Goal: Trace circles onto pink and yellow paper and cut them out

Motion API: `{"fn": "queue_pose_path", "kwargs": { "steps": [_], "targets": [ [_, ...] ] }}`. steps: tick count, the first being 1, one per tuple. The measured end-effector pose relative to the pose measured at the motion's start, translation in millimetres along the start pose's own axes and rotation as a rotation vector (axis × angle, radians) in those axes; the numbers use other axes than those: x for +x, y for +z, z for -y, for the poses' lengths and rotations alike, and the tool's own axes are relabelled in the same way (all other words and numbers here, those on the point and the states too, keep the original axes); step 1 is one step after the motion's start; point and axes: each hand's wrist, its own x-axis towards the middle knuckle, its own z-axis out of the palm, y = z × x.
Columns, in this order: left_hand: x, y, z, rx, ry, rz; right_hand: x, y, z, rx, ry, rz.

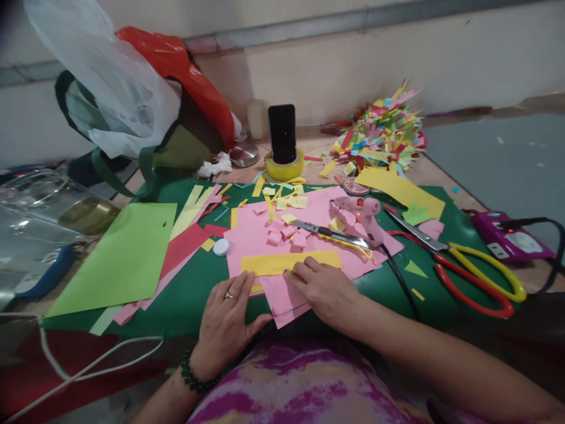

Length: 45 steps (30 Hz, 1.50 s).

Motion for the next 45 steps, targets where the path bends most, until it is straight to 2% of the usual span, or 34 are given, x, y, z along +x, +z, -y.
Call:
{"fn": "queue_pose_path", "kwargs": {
  "steps": [5,13,19,23,28,33,40,45],
  "targets": [
    [1.8,-3.2,-0.8,-0.001,0.009,-0.001,2.7,-5.5,5.6,-0.045,0.035,0.033],
    [7.7,-9.9,-3.6,0.019,0.024,0.058,15.6,-7.2,24.1,-0.239,0.054,0.144],
    [2.0,-5.0,-2.3,-0.023,0.004,0.028,10.6,-13.3,22.0,-0.196,0.063,0.138],
    [5.6,-4.3,-3.2,-0.012,0.001,0.048,22.2,-19.3,26.9,-0.189,0.121,0.191],
    [8.0,-6.7,-4.0,0.042,0.011,0.068,28.8,-16.4,27.1,-0.210,0.139,0.231],
    [7.1,-8.3,-3.6,-0.009,0.023,0.061,17.6,-15.6,19.4,-0.205,0.113,0.219],
    [11.3,-9.6,-6.9,0.011,-0.003,0.116,21.3,-14.8,24.2,-0.180,0.071,0.180],
    [11.6,-9.9,-5.8,0.011,-0.011,0.119,-3.7,-9.0,6.2,-0.143,0.030,0.062]
  ]
}}
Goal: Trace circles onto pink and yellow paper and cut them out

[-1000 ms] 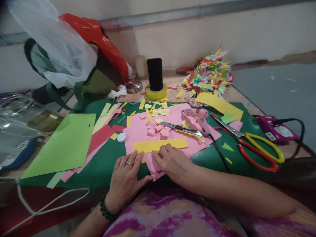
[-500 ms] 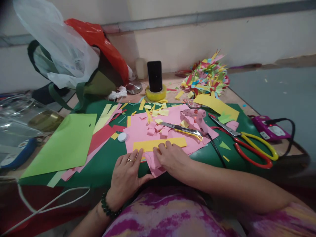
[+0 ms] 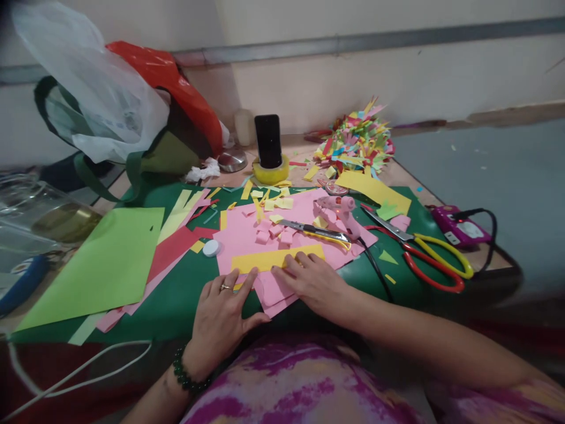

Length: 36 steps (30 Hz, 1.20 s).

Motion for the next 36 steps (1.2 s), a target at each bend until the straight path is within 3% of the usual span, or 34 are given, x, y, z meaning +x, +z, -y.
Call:
{"fn": "queue_pose_path", "kwargs": {
  "steps": [4,7,10,14,17,24,36],
  "targets": [
    [0.9,-3.5,-0.5,0.029,0.021,0.009,-19.6,-1.8,-17.8,-0.007,0.039,-0.185],
    [1.9,-3.6,-2.6,0.047,0.039,0.007,-23.4,-4.6,-19.8,0.004,0.050,-0.240],
    [4.8,0.8,-4.7,0.019,0.088,-0.002,-17.0,-4.2,-13.5,0.061,-0.016,-0.138],
    [12.8,3.8,-6.6,-0.043,0.154,0.023,-2.6,-5.7,-7.7,0.106,0.018,0.079],
    [18.1,1.1,-8.9,-0.032,0.165,0.071,5.4,-9.2,-8.0,0.091,0.011,0.151],
    [19.2,-0.9,-11.5,0.019,0.138,0.121,4.4,-7.2,-12.4,0.047,-0.008,0.147],
    [20.5,0.8,-5.8,-0.036,0.140,0.169,-18.0,-2.7,-26.8,0.015,0.141,0.100]
  ]
}}
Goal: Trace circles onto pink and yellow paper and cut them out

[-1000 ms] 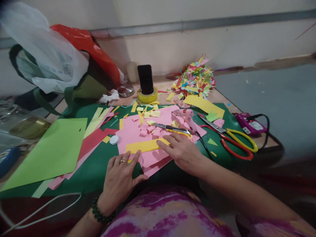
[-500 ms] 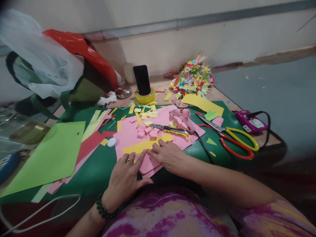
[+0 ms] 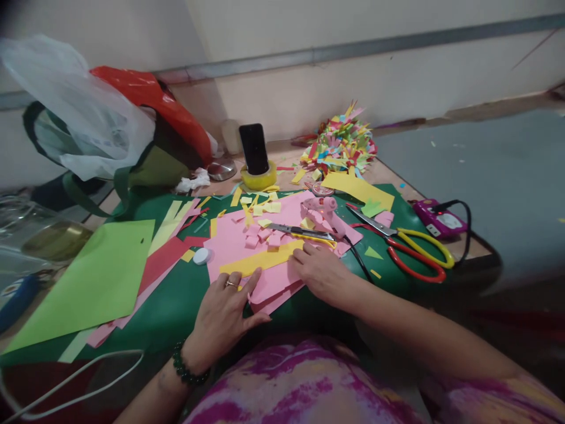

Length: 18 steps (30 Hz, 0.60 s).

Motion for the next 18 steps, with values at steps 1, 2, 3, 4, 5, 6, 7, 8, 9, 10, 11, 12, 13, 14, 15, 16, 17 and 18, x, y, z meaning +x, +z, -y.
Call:
{"fn": "queue_pose_path", "kwargs": {
  "steps": [1,2,3,4,5,6,7,8,9,10,11,12,13,14,15,16,17,18],
  "targets": [
    [-0.2,0.3,0.0,-0.001,0.000,0.010,-0.2,0.0,0.3,0.000,0.006,-0.001],
    [-0.7,0.8,0.1,-0.002,-0.001,0.018,-0.6,0.0,0.2,0.001,0.015,0.004],
    [-1.6,1.3,0.3,-0.003,-0.001,0.022,-1.3,0.1,-0.2,-0.001,0.032,0.015],
    [-2.6,1.9,0.6,-0.003,-0.002,0.023,-2.5,0.3,-1.1,-0.007,0.054,0.032],
    [-4.0,2.6,1.0,-0.006,-0.002,0.018,-4.1,0.5,-2.0,-0.017,0.083,0.048],
    [-5.4,3.4,1.5,-0.010,-0.001,0.010,-6.4,0.7,-2.9,-0.030,0.113,0.062],
    [-6.9,4.3,2.1,-0.015,0.001,0.001,-9.3,0.9,-3.5,-0.042,0.142,0.073],
    [-8.3,5.0,2.8,-0.020,0.002,-0.009,-13.0,1.1,-3.7,-0.050,0.169,0.082],
    [-9.5,5.7,3.6,-0.022,0.002,-0.015,-17.5,1.2,-3.7,-0.054,0.197,0.088],
    [-10.3,6.1,4.7,-0.022,0.002,-0.018,-22.7,1.0,-3.5,-0.053,0.224,0.090],
    [-10.8,6.1,6.0,-0.021,0.004,-0.016,-28.5,0.6,-3.5,-0.050,0.256,0.084],
    [-10.9,5.7,7.8,-0.019,0.008,-0.010,-34.6,-0.3,-3.8,-0.048,0.292,0.067],
    [-10.6,4.7,10.2,-0.020,0.013,-0.001,-40.5,-1.7,-4.8,-0.049,0.334,0.034],
    [-9.9,3.0,13.3,-0.026,0.020,0.007,-45.8,-3.6,-6.7,-0.056,0.381,-0.022],
    [-8.9,0.6,17.0,-0.040,0.031,0.014,-49.9,-6.1,-9.5,-0.065,0.429,-0.096],
    [-7.4,-2.6,21.3,-0.064,0.049,0.018,-52.3,-8.8,-13.2,-0.075,0.465,-0.181],
    [-5.4,-6.6,25.8,-0.093,0.073,0.017,-52.7,-11.6,-17.5,-0.079,0.481,-0.262],
    [-3.0,-11.1,29.8,-0.122,0.097,0.011,-51.0,-14.1,-22.2,-0.075,0.476,-0.326]
  ]
}}
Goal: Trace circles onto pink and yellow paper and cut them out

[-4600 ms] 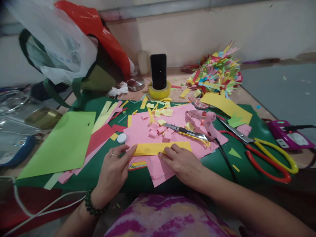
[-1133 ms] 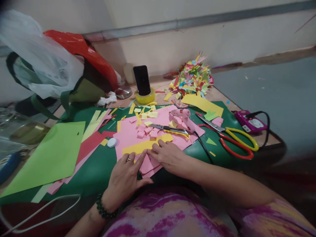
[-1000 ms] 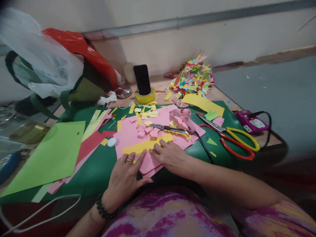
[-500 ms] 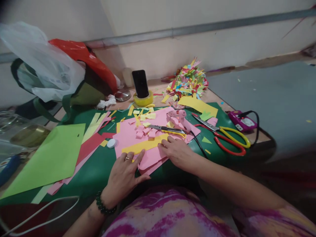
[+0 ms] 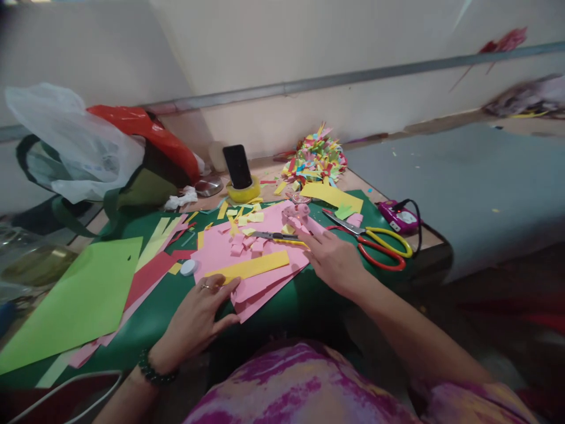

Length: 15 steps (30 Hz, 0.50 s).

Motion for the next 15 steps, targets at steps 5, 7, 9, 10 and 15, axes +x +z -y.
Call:
{"fn": "queue_pose_path", "kwargs": {
  "steps": [5,7,9,10,15],
  "targets": [
    [19.5,-19.8,-8.0,-0.033,-0.001,-0.113,36.1,11.5,2.0,0.062,-0.038,0.095],
    [30.8,-17.2,-25.4,-0.047,0.043,-0.117,49.6,19.8,10.4,0.038,-0.029,0.184],
    [41.5,-7.9,-44.0,-0.076,0.117,-0.068,57.3,24.2,18.1,0.019,-0.013,0.225],
    [45.9,-1.7,-51.6,-0.087,0.138,-0.025,57.9,23.9,20.4,0.015,-0.002,0.230],
    [51.2,25.2,-62.6,-0.097,0.106,0.110,18.9,-0.1,5.9,0.018,0.156,0.246]
  ]
}}
